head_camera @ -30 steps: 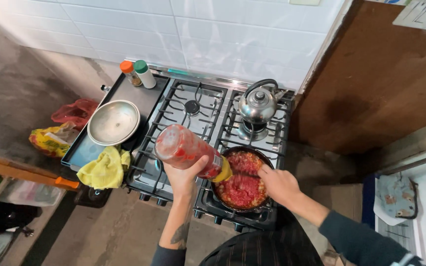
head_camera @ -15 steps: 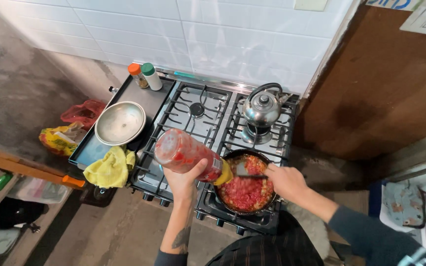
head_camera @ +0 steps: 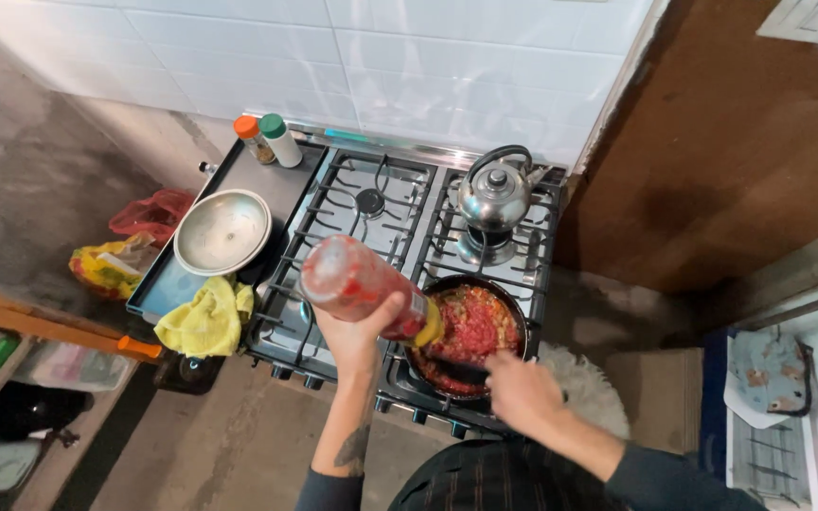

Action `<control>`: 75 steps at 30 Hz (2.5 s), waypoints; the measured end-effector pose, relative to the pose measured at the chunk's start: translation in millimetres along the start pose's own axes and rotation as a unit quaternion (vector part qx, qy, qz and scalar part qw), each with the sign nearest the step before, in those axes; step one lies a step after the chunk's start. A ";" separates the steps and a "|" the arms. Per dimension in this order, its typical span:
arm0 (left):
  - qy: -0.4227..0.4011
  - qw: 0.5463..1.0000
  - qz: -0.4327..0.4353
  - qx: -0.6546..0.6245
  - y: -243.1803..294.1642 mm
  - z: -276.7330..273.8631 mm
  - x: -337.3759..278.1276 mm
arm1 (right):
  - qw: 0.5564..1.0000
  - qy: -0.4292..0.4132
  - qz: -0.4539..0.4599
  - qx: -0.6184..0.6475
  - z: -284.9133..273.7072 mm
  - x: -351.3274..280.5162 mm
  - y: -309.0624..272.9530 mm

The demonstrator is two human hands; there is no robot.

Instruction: Adding tomato sauce from a bottle into a pan on a stove and stirring it.

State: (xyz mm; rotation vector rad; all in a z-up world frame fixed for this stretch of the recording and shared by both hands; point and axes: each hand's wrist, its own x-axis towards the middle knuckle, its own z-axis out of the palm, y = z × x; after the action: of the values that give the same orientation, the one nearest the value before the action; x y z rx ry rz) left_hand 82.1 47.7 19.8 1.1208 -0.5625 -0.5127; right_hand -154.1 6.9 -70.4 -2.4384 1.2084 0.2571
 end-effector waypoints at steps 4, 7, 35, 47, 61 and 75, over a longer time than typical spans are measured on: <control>-0.039 0.998 0.039 0.043 -0.5 2.9 -6.7 | 0.999 0.037 0.010 -0.008 4.0 14.1 13.5; -0.025 1.000 0.006 0.008 2.8 3.7 -7.9 | 0.995 0.094 0.021 -0.024 -10.4 13.4 7.0; -0.049 0.999 -0.002 -0.025 -0.4 2.4 -7.4 | 0.990 0.017 -0.126 -0.063 -81.2 32.5 66.9; -0.048 0.999 0.006 -0.004 -0.6 1.3 -6.1 | 0.923 0.110 -0.336 -0.152 -84.7 100.7 97.8; -0.051 0.999 -0.016 0.013 -8.7 0.3 0.1 | 0.961 0.222 -0.156 -0.054 -52.7 66.8 96.5; -0.099 0.985 0.035 0.136 -38.5 42.5 -38.2 | 0.981 0.183 -0.050 -0.029 -29.9 54.8 99.6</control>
State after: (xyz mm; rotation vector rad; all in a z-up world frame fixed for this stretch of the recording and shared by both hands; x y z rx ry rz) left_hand 21.8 29.6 -8.2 1.3127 -0.8617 -0.4992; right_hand -200.3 -99.5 -89.2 -2.6680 1.2297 -0.1984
